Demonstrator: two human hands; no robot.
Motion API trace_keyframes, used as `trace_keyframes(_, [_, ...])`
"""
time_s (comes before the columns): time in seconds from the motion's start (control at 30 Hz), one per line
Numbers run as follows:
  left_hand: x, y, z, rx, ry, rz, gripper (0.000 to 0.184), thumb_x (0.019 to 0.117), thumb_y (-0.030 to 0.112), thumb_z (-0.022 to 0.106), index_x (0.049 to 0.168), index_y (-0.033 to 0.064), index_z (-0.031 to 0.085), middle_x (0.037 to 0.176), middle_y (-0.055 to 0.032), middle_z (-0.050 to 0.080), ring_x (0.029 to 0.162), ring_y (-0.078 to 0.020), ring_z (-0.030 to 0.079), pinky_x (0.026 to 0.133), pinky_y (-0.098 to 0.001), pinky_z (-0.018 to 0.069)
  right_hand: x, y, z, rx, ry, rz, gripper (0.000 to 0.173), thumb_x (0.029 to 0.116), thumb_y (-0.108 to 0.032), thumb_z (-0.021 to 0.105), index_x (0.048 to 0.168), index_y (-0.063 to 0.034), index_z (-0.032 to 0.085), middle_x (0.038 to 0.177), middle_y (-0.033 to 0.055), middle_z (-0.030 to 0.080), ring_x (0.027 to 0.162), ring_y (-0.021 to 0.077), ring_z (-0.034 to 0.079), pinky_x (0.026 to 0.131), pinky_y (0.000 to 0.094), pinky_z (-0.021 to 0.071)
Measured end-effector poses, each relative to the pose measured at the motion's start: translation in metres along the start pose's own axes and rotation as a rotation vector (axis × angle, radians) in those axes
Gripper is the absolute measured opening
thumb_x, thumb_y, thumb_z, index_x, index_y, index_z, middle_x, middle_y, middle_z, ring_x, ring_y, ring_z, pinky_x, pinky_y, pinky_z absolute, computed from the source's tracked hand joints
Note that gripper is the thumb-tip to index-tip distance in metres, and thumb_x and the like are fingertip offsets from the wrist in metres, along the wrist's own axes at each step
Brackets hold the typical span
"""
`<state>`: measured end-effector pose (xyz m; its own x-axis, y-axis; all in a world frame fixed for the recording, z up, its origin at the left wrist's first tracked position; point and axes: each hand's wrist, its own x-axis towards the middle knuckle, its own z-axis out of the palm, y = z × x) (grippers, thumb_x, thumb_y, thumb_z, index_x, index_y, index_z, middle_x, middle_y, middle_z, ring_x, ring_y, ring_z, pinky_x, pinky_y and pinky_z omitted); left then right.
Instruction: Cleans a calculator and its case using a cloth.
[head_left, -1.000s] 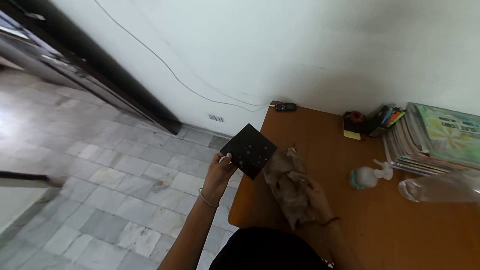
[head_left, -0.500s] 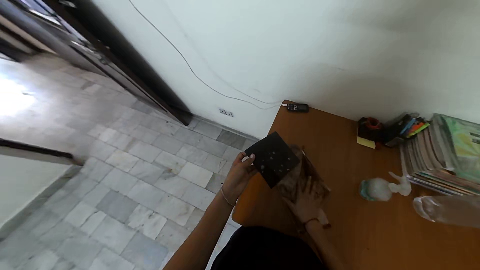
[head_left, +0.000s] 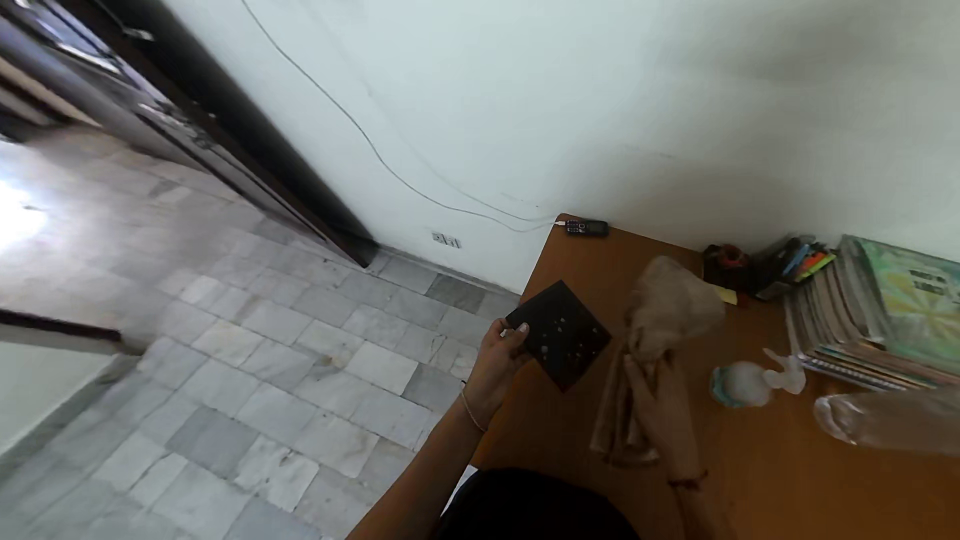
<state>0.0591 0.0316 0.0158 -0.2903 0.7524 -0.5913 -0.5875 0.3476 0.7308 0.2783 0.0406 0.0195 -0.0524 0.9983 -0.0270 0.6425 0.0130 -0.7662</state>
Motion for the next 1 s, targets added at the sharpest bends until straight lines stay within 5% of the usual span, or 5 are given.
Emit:
trace_keyframes(0.1, [-0.01,-0.007,0.018,0.107,-0.086,0.013,0.02,0.1067,0.002,0.043,0.127,0.0009,0.044,0.095,-0.01,0.063,0.079,-0.0151,0.067,0.075,-0.0307,0.058,-0.016,-0.028,0.027,-0.224,-0.073,-0.22,0.042,0.094,-0.032,0.066,0.119,0.0008,0.074,0.142,0.0301,0.056,0.125,0.0557,0.054,0.099,0.0683,0.0437])
trace_keyframes(0.23, [-0.013,-0.002,0.02,0.227,-0.128,0.065,0.029,0.1036,-0.004,0.046,0.133,-0.0001,0.045,0.1,-0.0118,0.064,0.077,-0.0156,0.067,0.073,-0.0308,0.0584,0.0,-0.042,0.044,-0.323,-0.147,-0.24,0.039,0.0981,-0.03,0.062,0.127,-0.0071,0.072,0.15,0.0161,0.055,0.126,0.0485,0.055,0.096,0.0652,0.043])
trace_keyframes(0.4, [-0.023,-0.001,0.021,0.263,-0.251,0.017,0.021,0.1033,-0.004,0.047,0.125,-0.0008,0.045,0.092,-0.0093,0.065,0.08,-0.0142,0.069,0.075,-0.0295,0.0584,0.052,-0.046,0.032,-0.322,-0.094,-0.152,0.046,0.1036,-0.034,0.057,0.135,-0.0021,0.065,0.148,0.021,0.054,0.129,0.0494,0.051,0.101,0.0656,0.0408])
trace_keyframes(0.8, [-0.021,0.012,0.001,0.168,-0.283,0.039,0.018,0.1043,-0.004,0.041,0.118,0.0042,0.048,0.091,-0.0066,0.068,0.079,-0.0132,0.07,0.075,-0.0282,0.059,0.063,0.027,-0.048,-0.247,0.149,0.114,0.042,0.1057,-0.026,0.056,0.113,0.0151,0.065,0.121,0.0374,0.062,0.117,0.0565,0.056,0.099,0.0688,0.0408])
trace_keyframes(1.0, [-0.016,0.004,0.014,0.272,-0.294,0.072,0.016,0.1028,-0.005,0.046,0.118,0.0007,0.048,0.09,-0.0086,0.068,0.079,-0.0143,0.07,0.075,-0.0292,0.059,0.014,-0.037,-0.029,-0.141,0.197,-0.201,0.042,0.0988,-0.031,0.059,0.111,0.0066,0.072,0.127,0.0304,0.063,0.118,0.0524,0.057,0.096,0.0678,0.044])
